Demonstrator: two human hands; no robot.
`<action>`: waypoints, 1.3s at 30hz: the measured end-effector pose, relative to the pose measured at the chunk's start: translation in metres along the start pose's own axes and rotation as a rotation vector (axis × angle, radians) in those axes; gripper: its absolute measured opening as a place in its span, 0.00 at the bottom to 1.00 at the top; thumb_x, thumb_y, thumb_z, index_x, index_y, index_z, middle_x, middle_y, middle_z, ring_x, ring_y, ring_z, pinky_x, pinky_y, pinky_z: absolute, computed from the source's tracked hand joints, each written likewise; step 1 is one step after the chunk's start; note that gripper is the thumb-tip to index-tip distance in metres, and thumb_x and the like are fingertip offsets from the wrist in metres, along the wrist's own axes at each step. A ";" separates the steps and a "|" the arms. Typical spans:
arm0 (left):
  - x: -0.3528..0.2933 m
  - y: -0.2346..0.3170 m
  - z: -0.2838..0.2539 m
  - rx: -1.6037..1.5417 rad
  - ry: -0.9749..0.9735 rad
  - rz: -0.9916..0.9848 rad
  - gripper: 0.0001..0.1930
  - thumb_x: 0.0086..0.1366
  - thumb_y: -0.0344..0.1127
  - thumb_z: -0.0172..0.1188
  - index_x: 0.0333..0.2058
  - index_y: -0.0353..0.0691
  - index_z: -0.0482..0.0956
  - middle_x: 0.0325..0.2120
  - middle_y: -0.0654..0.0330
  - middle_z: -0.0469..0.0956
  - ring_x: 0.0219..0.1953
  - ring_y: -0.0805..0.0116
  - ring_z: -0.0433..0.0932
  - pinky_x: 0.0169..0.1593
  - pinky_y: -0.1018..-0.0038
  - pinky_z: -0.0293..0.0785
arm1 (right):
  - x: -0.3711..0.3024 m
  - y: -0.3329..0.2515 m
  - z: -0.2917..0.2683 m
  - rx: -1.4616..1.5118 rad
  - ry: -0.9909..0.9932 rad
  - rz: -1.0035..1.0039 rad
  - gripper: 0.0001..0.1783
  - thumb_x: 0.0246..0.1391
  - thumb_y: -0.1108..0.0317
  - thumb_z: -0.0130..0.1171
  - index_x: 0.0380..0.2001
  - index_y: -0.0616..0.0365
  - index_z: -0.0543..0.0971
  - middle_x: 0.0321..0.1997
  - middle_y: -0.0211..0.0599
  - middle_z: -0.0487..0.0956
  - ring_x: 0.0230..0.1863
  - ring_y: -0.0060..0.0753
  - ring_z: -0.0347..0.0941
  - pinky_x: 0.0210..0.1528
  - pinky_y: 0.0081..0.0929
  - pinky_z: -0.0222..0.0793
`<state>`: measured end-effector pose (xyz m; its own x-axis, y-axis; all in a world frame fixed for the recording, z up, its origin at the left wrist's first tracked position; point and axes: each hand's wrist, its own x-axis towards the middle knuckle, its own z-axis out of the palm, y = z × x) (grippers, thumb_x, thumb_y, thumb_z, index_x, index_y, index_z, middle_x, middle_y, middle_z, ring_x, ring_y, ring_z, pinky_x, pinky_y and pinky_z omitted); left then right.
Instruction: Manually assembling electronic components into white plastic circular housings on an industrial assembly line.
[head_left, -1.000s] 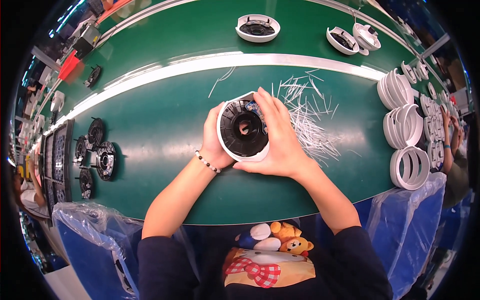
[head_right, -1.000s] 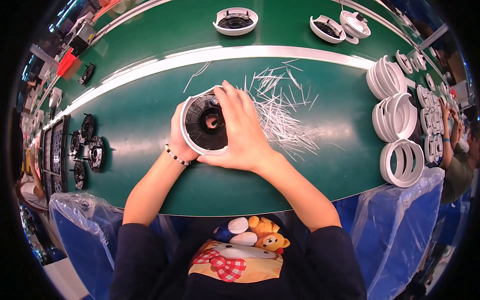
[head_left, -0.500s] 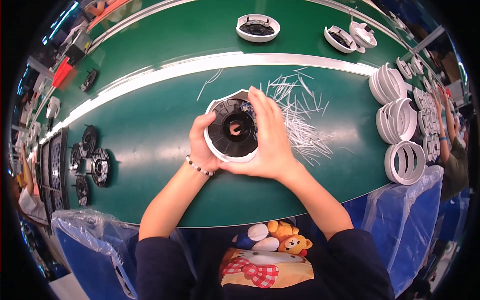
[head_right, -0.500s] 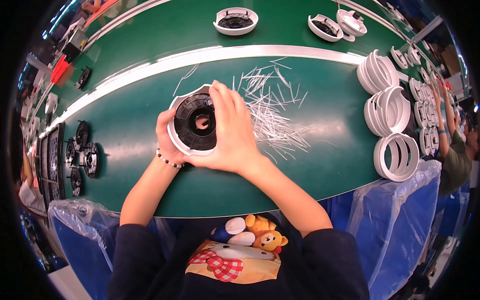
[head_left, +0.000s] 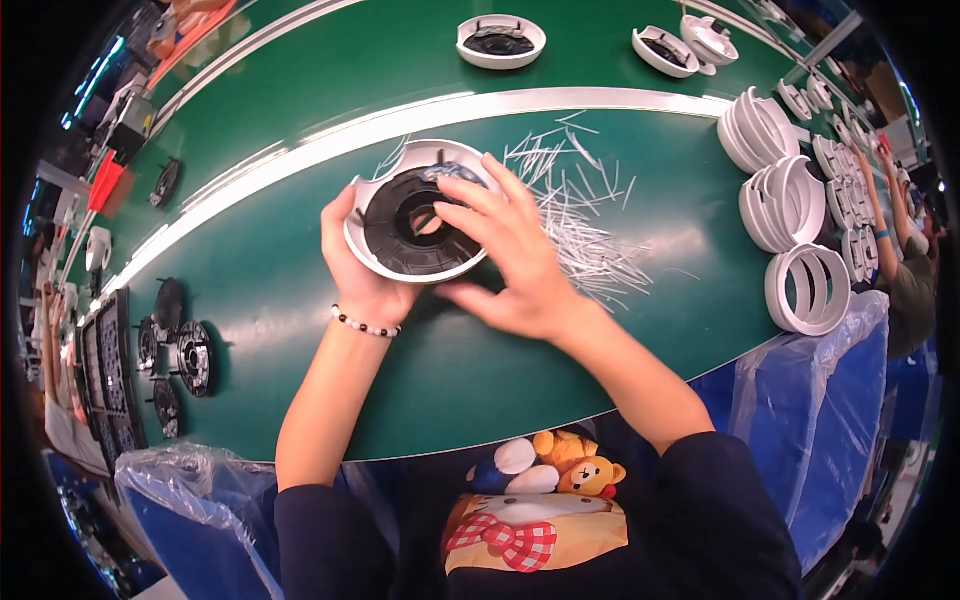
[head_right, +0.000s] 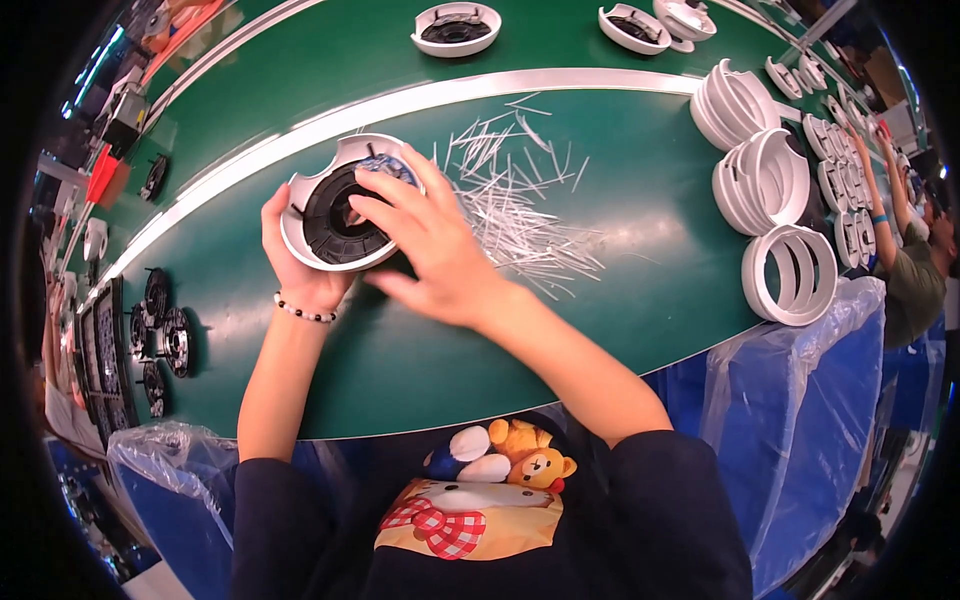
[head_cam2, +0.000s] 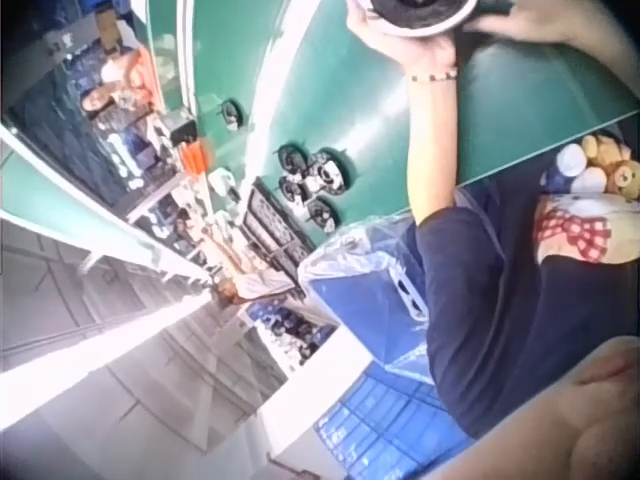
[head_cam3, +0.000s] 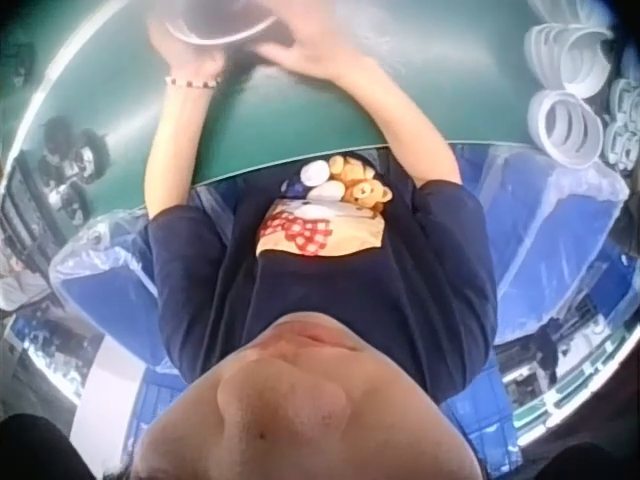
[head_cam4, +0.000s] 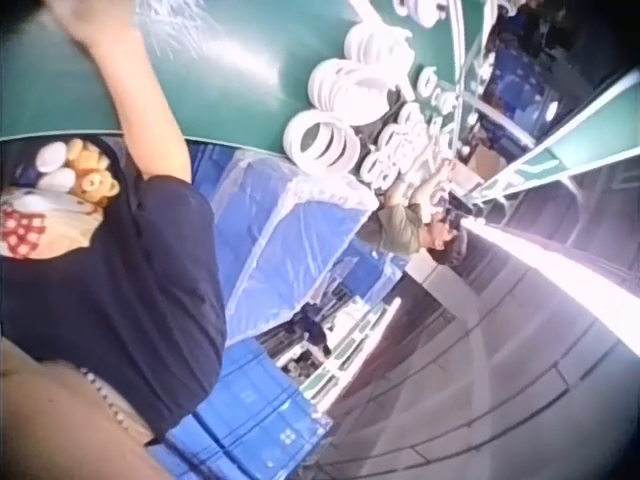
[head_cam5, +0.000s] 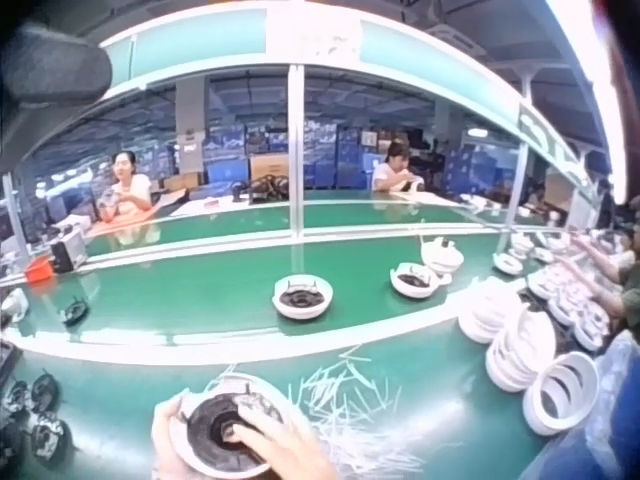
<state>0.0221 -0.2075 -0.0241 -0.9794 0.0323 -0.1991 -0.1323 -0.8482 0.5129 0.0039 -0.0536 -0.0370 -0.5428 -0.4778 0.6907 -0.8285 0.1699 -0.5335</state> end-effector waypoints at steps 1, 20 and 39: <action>-0.001 0.004 0.001 0.019 0.035 -0.056 0.26 0.54 0.52 0.41 0.41 0.35 0.68 0.38 0.52 0.72 0.40 0.60 0.71 0.45 0.67 0.68 | 0.001 0.001 -0.006 -0.076 0.026 -0.044 0.30 0.25 0.75 0.62 0.40 0.55 0.70 0.49 0.38 0.67 0.54 0.49 0.57 0.56 0.51 0.48; -0.011 -0.011 -0.014 -0.021 0.227 -0.170 0.20 0.57 0.46 0.38 0.41 0.37 0.63 0.40 0.51 0.68 0.42 0.58 0.69 0.46 0.62 0.66 | 0.004 0.001 -0.012 -0.304 -0.068 -0.045 0.19 0.27 0.74 0.60 0.31 0.55 0.73 0.36 0.32 0.73 0.45 0.36 0.65 0.53 0.47 0.49; -0.021 -0.002 -0.008 0.036 0.116 -0.161 0.21 0.58 0.40 0.35 0.45 0.32 0.62 0.41 0.52 0.68 0.43 0.61 0.69 0.47 0.65 0.66 | 0.015 -0.008 -0.010 -0.177 0.044 -0.277 0.21 0.23 0.73 0.63 0.30 0.60 0.74 0.30 0.35 0.75 0.35 0.38 0.70 0.42 0.38 0.65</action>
<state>0.0446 -0.2105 -0.0279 -0.9214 0.1027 -0.3747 -0.2928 -0.8175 0.4960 0.0005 -0.0536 -0.0174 -0.2956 -0.4896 0.8203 -0.9544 0.1881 -0.2317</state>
